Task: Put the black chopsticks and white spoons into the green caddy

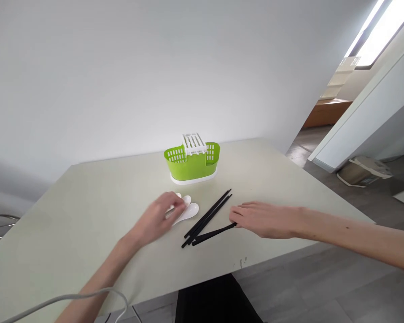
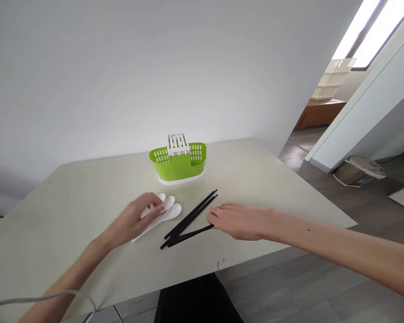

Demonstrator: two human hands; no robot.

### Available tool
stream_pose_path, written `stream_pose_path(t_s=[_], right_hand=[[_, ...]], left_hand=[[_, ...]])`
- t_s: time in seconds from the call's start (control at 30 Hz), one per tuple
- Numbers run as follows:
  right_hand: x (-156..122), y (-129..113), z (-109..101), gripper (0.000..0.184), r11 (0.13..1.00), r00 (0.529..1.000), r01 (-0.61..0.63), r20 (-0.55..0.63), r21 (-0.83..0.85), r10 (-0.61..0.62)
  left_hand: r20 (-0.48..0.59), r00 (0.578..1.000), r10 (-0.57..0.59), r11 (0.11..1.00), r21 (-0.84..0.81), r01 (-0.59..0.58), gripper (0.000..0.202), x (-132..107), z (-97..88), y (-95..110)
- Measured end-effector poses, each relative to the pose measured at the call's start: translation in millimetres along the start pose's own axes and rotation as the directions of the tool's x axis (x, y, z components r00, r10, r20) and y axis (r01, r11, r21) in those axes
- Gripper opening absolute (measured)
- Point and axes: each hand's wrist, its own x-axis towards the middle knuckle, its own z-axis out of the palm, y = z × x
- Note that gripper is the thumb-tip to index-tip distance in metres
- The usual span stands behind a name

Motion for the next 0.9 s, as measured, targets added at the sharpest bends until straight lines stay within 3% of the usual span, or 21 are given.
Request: stream_pose_path(t_s=[0.07,0.13,0.2,0.37,0.53,0.9], right_hand=[[3,-3,-18,0.015,0.999,0.997,-0.036,0.073,0.038,0.033],[5,-6,-33,0.014,0.993,0.994,-0.070,0.093,0.093,0.062],[5,-6,-45,0.017,0.979,0.993,-0.099,0.078,0.180,0.086],[-7,10,-64,0.026,0.910,0.992,-0.115,-0.008,0.399,0.129],[-17,19,-71,0.037,0.798,0.980,-0.165,0.007,0.579,0.198],[0,0,-70,0.035,0.739,0.926,-0.115,-0.197,0.664,0.322]], left_hand=[[0.226,0.972,0.060,0.997,-0.063,-0.047,0.037,1,10.1,34],[0.432,0.898,0.089,0.990,-0.139,-0.031,0.038,2,17.8,58],[0.536,0.837,0.108,0.980,-0.199,0.002,0.040,2,21.8,68],[0.535,0.842,0.068,0.921,-0.358,0.153,0.046,-3,19.9,56],[0.636,0.771,0.006,0.796,-0.470,0.382,0.052,-12,15.8,40],[0.641,0.768,0.019,0.724,-0.538,0.432,0.052,-15,16.7,41]])
